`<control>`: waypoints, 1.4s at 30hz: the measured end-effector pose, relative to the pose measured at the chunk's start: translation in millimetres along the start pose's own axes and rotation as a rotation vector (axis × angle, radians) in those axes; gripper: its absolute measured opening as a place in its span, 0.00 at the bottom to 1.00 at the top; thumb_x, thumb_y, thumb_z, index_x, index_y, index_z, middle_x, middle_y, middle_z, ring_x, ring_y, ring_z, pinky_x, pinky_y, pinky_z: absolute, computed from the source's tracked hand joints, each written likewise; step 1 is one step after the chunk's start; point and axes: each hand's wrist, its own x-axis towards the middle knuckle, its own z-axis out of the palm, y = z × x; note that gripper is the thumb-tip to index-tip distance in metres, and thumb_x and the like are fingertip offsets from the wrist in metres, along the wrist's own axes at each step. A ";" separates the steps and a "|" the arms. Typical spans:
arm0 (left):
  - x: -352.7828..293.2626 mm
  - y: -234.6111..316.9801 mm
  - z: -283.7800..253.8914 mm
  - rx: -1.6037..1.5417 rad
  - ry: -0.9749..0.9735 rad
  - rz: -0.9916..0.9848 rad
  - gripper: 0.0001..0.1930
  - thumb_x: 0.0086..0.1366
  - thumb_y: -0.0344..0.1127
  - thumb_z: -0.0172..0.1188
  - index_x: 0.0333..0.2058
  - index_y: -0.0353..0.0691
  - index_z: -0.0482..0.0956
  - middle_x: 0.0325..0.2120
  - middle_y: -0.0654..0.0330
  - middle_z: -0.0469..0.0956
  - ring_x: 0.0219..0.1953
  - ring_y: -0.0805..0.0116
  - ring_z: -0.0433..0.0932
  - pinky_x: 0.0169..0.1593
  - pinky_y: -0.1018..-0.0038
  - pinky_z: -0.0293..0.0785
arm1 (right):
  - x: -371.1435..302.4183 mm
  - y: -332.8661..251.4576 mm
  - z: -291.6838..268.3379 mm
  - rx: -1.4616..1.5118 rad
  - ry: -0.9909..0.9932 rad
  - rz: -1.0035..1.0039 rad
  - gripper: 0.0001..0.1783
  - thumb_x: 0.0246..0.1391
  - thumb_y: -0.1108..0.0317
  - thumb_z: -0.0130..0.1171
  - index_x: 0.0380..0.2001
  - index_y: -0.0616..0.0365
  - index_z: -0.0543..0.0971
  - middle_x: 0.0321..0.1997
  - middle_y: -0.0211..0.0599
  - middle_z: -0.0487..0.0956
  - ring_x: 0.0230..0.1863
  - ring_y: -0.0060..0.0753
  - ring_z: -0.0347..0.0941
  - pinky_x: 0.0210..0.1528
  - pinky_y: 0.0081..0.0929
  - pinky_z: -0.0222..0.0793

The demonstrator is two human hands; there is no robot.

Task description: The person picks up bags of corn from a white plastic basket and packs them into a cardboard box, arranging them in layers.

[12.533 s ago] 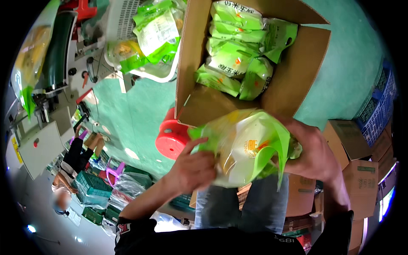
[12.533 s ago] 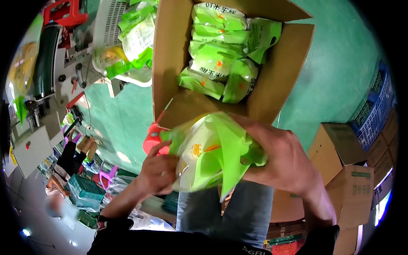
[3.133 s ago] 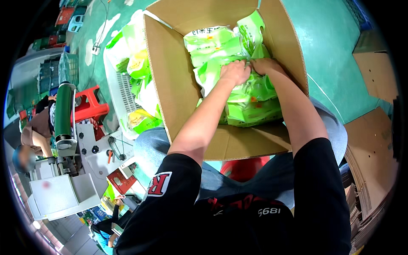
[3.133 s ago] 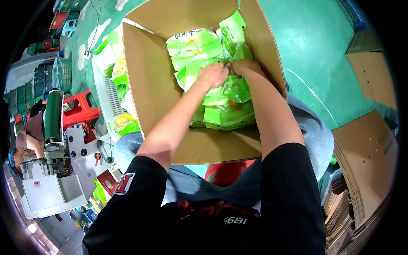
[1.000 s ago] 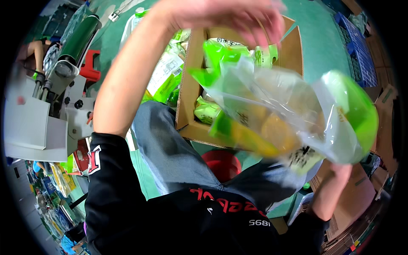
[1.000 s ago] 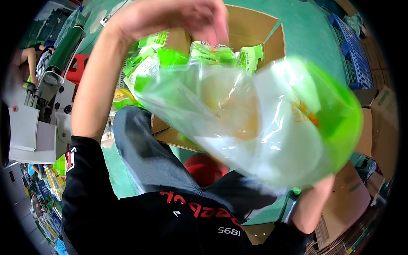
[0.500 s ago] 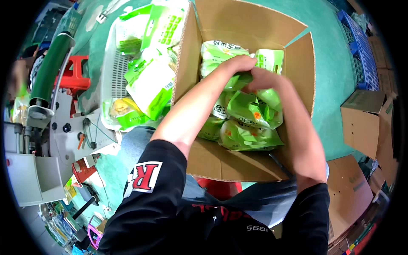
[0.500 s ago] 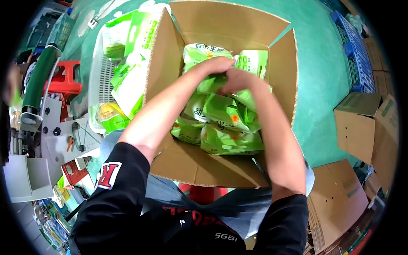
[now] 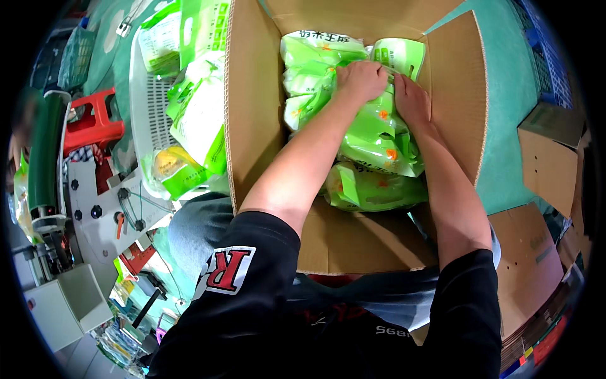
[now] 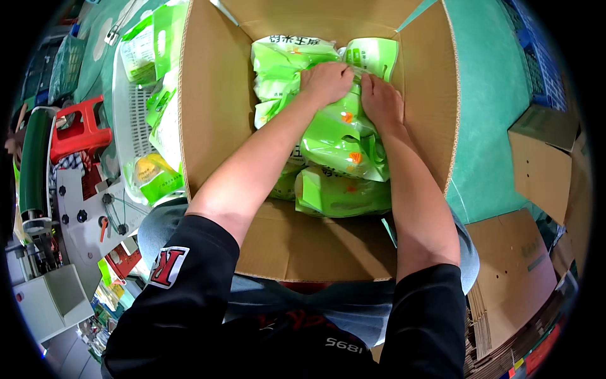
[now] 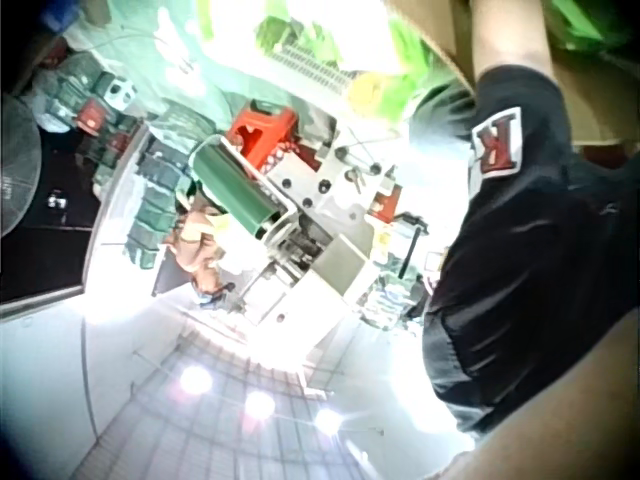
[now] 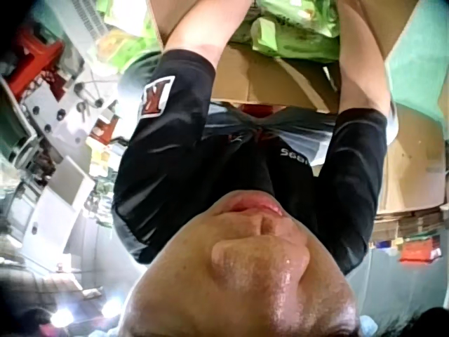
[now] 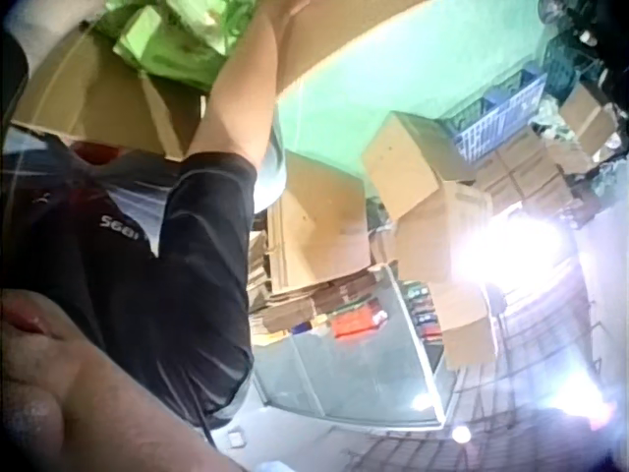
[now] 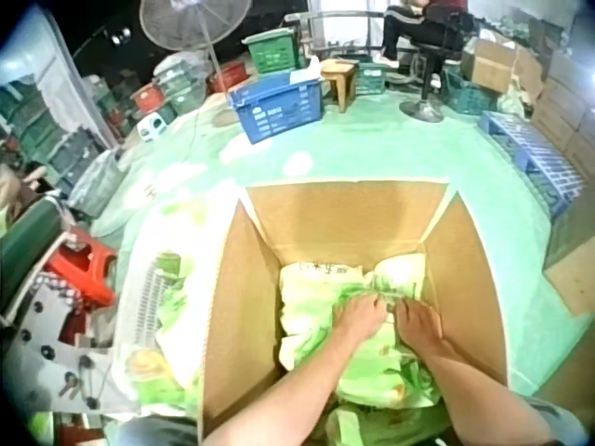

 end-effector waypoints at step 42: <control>-400.2 -65.5 -292.3 0.235 0.455 0.285 0.21 0.57 0.32 0.63 0.13 0.34 0.62 0.11 0.53 0.59 0.13 0.57 0.60 0.20 0.65 0.55 | -179.3 -155.9 -186.0 0.715 -0.562 -0.148 0.15 0.62 0.64 0.53 0.40 0.69 0.77 0.34 0.40 0.80 0.37 0.25 0.75 0.42 0.24 0.71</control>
